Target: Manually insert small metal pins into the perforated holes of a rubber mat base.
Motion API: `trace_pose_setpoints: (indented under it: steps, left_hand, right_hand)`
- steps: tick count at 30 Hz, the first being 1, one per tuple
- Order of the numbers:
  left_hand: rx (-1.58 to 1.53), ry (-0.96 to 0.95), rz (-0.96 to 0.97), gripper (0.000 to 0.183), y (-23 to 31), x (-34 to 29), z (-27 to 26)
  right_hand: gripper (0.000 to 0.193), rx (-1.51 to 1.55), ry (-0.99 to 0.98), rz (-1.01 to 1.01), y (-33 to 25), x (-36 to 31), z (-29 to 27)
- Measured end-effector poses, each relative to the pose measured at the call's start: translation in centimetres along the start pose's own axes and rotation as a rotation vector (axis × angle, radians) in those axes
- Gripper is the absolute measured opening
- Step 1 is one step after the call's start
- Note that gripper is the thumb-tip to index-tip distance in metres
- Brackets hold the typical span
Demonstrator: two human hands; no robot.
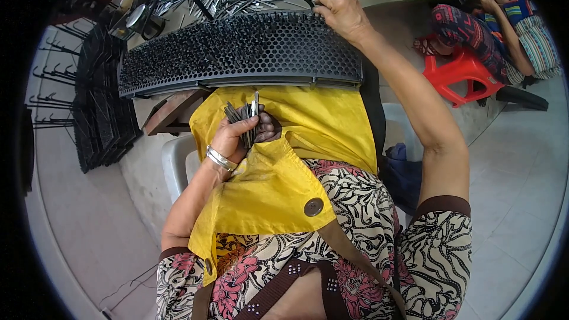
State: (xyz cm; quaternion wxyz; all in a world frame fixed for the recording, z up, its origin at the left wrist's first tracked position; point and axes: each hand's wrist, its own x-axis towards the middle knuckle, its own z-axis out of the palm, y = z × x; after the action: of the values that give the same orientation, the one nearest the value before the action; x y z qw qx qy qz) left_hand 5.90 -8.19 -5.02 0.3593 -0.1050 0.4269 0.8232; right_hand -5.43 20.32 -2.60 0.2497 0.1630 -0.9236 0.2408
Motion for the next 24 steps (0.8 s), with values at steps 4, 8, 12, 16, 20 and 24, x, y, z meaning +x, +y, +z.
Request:
trace_pose_setpoints:
  steps: [4, 8, 12, 16, 20, 24]
  left_hand:
    - [-0.007, 0.012, -0.003, 0.025, 0.0, 0.0, 0.0]
    - [-0.032, 0.005, -0.006, 0.024, -0.2, 0.1, -0.3]
    - [-0.054, 0.004, -0.014, 0.023, -0.1, 0.2, -0.3]
    - [-0.076, -0.004, -0.001, 0.015, 0.0, 0.1, 0.1]
    - [-0.069, 0.009, -0.005, 0.014, 0.1, 0.0, 0.3]
    - [-0.062, 0.018, 0.007, 0.014, 0.0, -0.1, 0.2]
  right_hand:
    - [0.011, 0.02, 0.033, -0.122, 0.4, 0.1, 0.2]
    - [0.012, -0.01, 0.012, -0.183, 0.5, -0.2, 0.8]
    - [0.012, 0.034, 0.034, -0.134, 0.4, -0.4, 0.9]
    - [0.012, 0.122, 0.157, 0.008, 0.1, -0.4, 0.9]
    - [0.01, 0.063, 0.199, -0.049, 0.1, -0.6, 0.6]
    - [0.01, 0.017, 0.236, -0.048, 0.0, -1.4, 0.6]
